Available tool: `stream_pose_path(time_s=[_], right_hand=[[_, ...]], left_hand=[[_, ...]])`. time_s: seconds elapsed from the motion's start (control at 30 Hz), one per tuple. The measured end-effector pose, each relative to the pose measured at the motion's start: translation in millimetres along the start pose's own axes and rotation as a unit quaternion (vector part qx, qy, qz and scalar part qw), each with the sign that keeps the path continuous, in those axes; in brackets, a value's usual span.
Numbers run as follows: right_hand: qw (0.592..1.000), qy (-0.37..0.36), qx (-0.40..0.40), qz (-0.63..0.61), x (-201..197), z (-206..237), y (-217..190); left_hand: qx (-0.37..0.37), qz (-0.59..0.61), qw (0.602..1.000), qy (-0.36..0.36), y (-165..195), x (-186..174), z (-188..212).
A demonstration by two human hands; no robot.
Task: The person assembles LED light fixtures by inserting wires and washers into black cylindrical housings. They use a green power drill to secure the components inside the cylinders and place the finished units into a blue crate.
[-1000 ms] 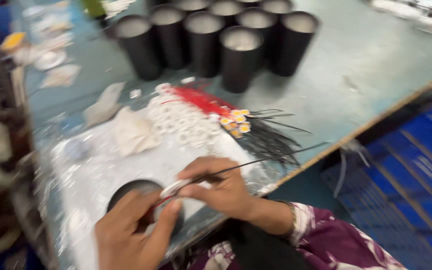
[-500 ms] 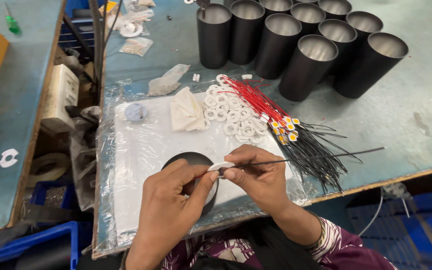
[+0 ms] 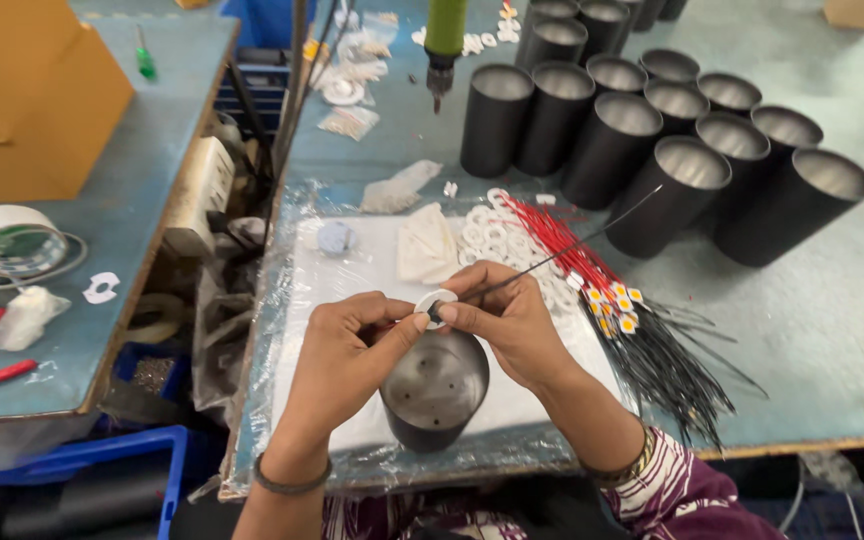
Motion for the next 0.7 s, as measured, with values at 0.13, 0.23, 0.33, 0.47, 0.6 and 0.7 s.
stream_pose_path(time_s=[0.13,0.23,0.33,0.47,0.6,0.7], right_hand=[[0.999,0.004,-0.006,0.032,12.8,-13.1,4.4],[0.997,0.006,-0.021,0.071,13.9,-24.9,8.1],[0.994,-0.010,-0.026,0.105,13.4,-45.0,16.2],[0.985,-0.046,-0.032,0.165,15.3,-93.4,36.6],[0.917,-0.063,-0.119,0.375,19.4,-133.6,60.1],[0.838,-0.097,-0.190,0.502,36.2,-143.7,80.2]], left_hand=[[0.007,0.014,1.000,0.019,-14.4,-9.1,-10.1],[0.054,-0.011,0.997,0.050,-23.5,-15.2,-20.4],[0.067,-0.018,0.995,0.068,-42.6,-18.4,-37.3],[0.068,0.061,0.989,0.116,-75.2,-37.5,-72.8],[-0.040,0.345,0.898,0.270,-129.6,-89.9,-96.3],[-0.149,0.437,0.827,0.322,-164.4,-94.9,-94.3]])
Point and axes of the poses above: each hand's wrist, its own z-axis away from the middle knuckle, its own x-axis out of the palm, y = z × x, the point moved 8 cm from there along -z, towards the middle knuckle, and after that the axes turned 10 degrees about y, right-handed, at the moved point
